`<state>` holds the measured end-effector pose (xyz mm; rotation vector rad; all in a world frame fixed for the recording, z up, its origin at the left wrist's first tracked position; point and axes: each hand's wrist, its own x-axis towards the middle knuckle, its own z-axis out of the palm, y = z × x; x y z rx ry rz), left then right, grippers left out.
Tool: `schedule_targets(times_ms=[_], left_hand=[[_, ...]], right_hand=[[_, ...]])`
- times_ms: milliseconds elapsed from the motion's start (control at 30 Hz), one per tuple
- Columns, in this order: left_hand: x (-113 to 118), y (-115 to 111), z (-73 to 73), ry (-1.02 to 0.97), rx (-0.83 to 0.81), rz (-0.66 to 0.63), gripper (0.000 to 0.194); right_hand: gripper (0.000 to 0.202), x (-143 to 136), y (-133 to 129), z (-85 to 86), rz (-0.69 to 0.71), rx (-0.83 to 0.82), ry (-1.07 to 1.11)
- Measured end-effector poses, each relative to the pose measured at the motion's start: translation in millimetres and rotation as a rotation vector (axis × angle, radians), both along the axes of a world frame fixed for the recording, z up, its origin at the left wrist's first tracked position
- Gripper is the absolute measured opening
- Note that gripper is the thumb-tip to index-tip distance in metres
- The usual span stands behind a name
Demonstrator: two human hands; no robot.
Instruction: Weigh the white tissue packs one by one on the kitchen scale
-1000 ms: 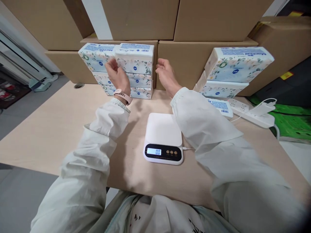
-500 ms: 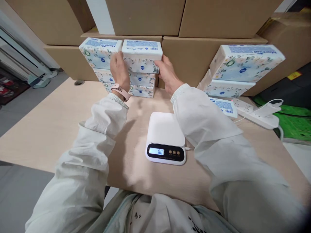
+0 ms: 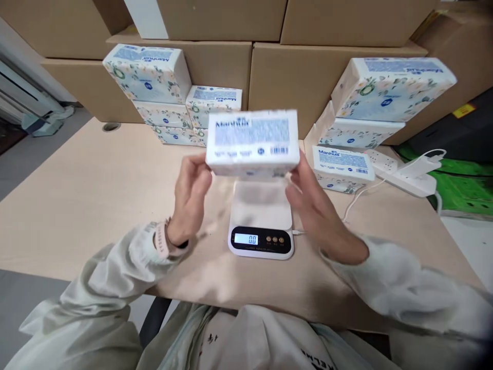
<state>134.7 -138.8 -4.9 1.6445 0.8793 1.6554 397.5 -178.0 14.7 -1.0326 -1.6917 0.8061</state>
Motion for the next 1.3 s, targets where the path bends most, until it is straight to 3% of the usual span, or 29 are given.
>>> schedule_targets(times_ms=[133,300,433,600,767,1300], left_hand=[[3.9,-42.4,-24.7,0.141,-0.059,-0.088,0.034],[-1.6,-54.0,-39.6,0.303,-0.127,-0.076,0.043],[-3.2,-52.9,-45.3,0.348,-0.087,-0.052,0.046],[-3.5,-43.3,-56.4,0.208,-0.034,0.021,0.054],[-5.4,-35.5,-64.8,0.049,-0.093,0.056,0.056],[-3.5,-37.3,-59.6,0.078,-0.130,0.095,0.055]], right_hand=[[0.073,12.5,-50.9,-29.2,0.003,-0.182,0.010],[0.071,15.7,-64.1,-47.0,-0.005,-0.315,0.066],[0.068,22.2,-65.0,-61.7,-0.042,-0.233,0.034],[0.061,36.7,-65.9,-76.6,-0.293,0.023,0.016],[0.056,42.9,-65.5,-78.4,-0.433,0.098,0.072],[0.054,35.8,-68.7,-72.9,-0.473,0.029,0.134]])
